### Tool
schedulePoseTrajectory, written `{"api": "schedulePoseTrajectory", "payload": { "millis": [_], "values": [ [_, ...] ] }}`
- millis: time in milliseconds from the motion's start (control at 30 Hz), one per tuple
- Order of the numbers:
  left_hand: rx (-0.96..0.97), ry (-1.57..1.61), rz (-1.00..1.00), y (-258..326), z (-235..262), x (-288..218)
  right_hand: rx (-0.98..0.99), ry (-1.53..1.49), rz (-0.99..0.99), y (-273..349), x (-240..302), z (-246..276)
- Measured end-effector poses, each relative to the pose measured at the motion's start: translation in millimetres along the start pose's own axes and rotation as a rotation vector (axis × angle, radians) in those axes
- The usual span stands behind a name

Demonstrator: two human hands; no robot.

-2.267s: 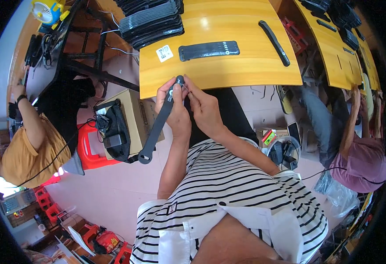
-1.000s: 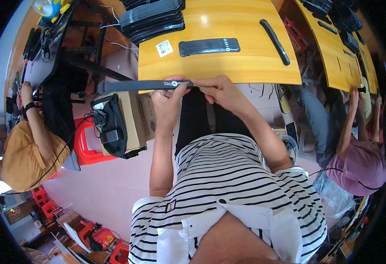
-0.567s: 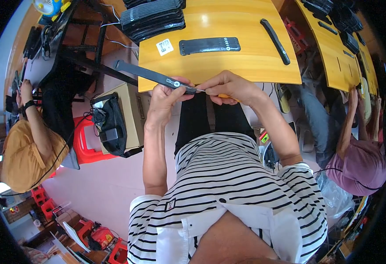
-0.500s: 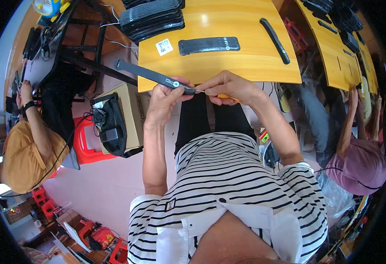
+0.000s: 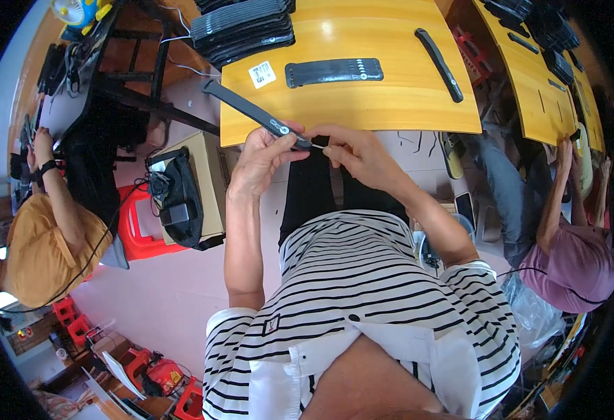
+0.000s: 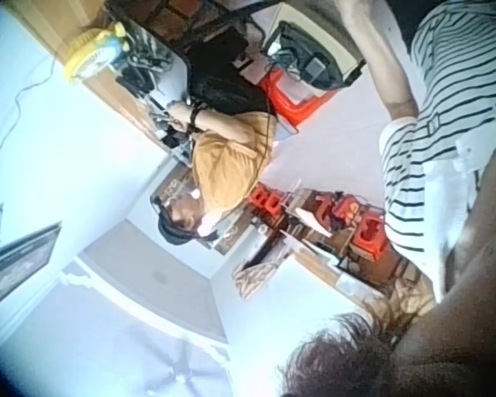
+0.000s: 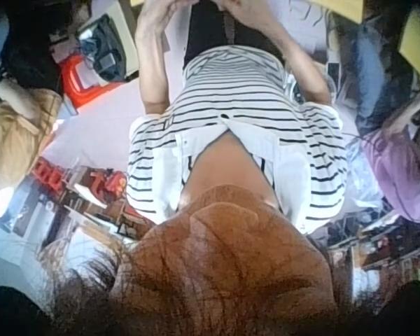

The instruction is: Assembling leather straps by attaching small metal hardware components and labels.

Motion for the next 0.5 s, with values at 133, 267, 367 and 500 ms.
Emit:
{"api": "schedulePoseTrajectory", "payload": {
  "millis": [133,267,367,500],
  "values": [
    [0.072,0.048,0.045,2,-2,3,0.199,-0.101,-0.112,-1,-6,-5],
    [0.085,0.038,0.069,5,-4,7,0.306,-0.171,-0.134,-2,-14,-8],
    [0.009,0.014,0.097,5,-7,12,0.224,-0.095,-0.092,-2,-12,-5],
    [-0.2,-0.437,0.087,16,-5,9,0.027,0.04,0.01,1,-10,4]
  ]
}}
Point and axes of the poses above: each hand's wrist, its own y-axis away from the middle knuckle, its own z-axis out of the back of the hand, x = y × z, the point moved 8 cm from there along -y, towards the middle knuckle, and after that the axes turned 4 degrees about y, right-handed, at the moved point
